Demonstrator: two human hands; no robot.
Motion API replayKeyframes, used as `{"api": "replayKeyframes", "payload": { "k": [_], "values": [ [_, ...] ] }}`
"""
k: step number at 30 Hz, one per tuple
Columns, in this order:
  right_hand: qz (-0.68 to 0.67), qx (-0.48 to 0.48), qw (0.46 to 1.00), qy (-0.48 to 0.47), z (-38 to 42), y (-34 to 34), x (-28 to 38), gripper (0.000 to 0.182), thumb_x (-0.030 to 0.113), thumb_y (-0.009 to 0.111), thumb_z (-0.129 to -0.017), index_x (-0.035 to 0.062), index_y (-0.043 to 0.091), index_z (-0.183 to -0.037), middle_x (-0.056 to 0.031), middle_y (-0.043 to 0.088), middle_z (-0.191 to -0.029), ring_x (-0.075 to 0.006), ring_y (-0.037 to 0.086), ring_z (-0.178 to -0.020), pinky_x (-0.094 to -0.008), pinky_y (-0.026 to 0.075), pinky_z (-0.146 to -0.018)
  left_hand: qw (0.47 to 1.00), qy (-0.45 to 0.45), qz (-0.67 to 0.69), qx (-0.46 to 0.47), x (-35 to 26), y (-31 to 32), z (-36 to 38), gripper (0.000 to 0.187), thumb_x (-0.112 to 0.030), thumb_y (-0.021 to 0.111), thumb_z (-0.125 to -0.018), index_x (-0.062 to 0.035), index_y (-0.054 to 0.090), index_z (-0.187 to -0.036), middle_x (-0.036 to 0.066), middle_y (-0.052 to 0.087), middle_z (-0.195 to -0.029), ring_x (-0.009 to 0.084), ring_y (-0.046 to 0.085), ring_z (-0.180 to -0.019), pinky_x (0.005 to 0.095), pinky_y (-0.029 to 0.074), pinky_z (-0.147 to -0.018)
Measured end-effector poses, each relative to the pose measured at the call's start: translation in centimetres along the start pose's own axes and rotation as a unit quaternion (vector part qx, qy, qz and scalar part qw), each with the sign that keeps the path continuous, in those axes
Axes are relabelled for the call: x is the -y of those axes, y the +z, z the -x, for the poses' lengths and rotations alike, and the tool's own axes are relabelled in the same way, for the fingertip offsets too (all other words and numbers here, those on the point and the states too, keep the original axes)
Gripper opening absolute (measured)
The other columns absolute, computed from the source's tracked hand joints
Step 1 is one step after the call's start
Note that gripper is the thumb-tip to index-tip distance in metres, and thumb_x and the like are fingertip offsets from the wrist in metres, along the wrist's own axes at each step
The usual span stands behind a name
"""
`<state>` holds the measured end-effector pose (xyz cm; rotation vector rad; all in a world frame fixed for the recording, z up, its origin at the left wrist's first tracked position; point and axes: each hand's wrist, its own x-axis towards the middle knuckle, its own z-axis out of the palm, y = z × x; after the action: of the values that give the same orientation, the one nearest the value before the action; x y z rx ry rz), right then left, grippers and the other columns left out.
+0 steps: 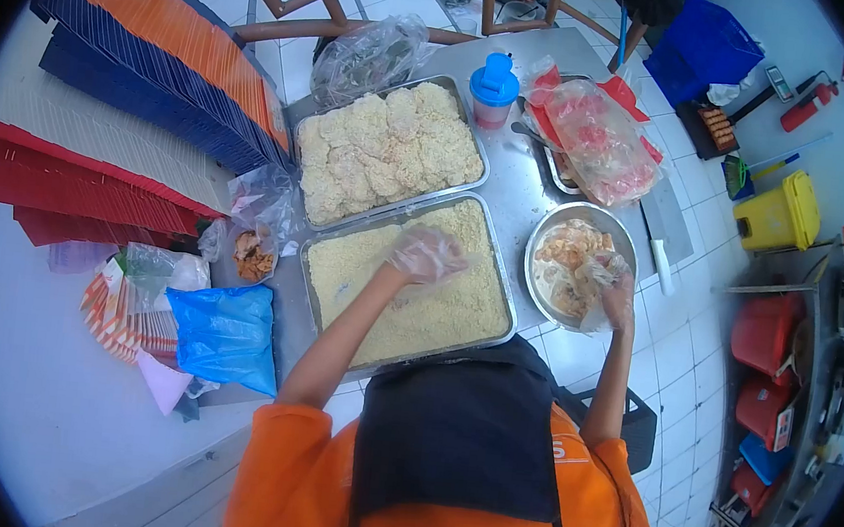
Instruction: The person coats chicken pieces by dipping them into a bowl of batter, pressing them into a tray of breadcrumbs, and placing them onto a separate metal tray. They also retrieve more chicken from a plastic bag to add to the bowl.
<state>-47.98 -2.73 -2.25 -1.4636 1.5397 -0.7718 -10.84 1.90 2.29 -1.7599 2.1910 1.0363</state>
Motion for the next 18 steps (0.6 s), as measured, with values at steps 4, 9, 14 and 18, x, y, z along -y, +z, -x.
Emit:
{"api": "replayKeyframes", "payload": {
  "k": [4,9,14,18],
  "values": [
    [0.007,0.001,1.0,-0.026,0.1,0.0,0.8,0.027,0.008,0.07,-0.077,0.002,0.064,-0.102,-0.0114,0.065,-0.099,-0.0215,0.062,-0.092,-0.0338,0.049,-0.082,0.972,0.003,-0.051,-0.23,0.2,6.2,-2.7,0.057,-0.058,0.052,-0.084,-0.0134,0.06,-0.12,0.015,0.054,-0.127,0.0337,0.048,-0.118,0.0483,0.03,-0.107],
    [0.013,0.012,1.0,-0.001,0.2,-0.8,2.5,0.024,0.008,0.069,-0.079,0.0012,0.064,-0.101,-0.0106,0.066,-0.098,-0.0207,0.062,-0.091,-0.0334,0.048,-0.081,0.946,-0.014,-0.125,-0.3,0.4,8.4,-4.6,0.059,-0.056,0.048,-0.087,-0.0143,0.052,-0.129,0.017,0.044,-0.137,0.036,0.036,-0.13,0.0577,0.012,-0.112],
    [0.034,-0.028,0.999,0.015,0.2,-0.1,3.3,0.021,0.011,0.071,-0.079,0.0014,0.065,-0.097,-0.0104,0.065,-0.091,-0.0192,0.061,-0.085,-0.0322,0.049,-0.077,0.956,-0.048,-0.156,-0.242,-0.2,7.5,-4.5,0.061,-0.058,0.042,-0.089,-0.014,0.052,-0.13,0.021,0.043,-0.137,0.038,0.036,-0.13,0.0561,0.01,-0.113],
    [0.104,0.009,0.993,0.052,-0.1,0.3,3.7,0.024,0.014,0.07,-0.079,0.0,0.064,-0.098,-0.0174,0.065,-0.094,-0.026,0.065,-0.086,-0.036,0.05,-0.075,0.951,-0.04,-0.164,-0.26,-0.5,7.6,-4.6,0.058,-0.054,0.042,-0.09,-0.0134,0.052,-0.129,0.02,0.046,-0.133,0.0373,0.039,-0.127,0.0576,0.012,-0.111]
  ]
}}
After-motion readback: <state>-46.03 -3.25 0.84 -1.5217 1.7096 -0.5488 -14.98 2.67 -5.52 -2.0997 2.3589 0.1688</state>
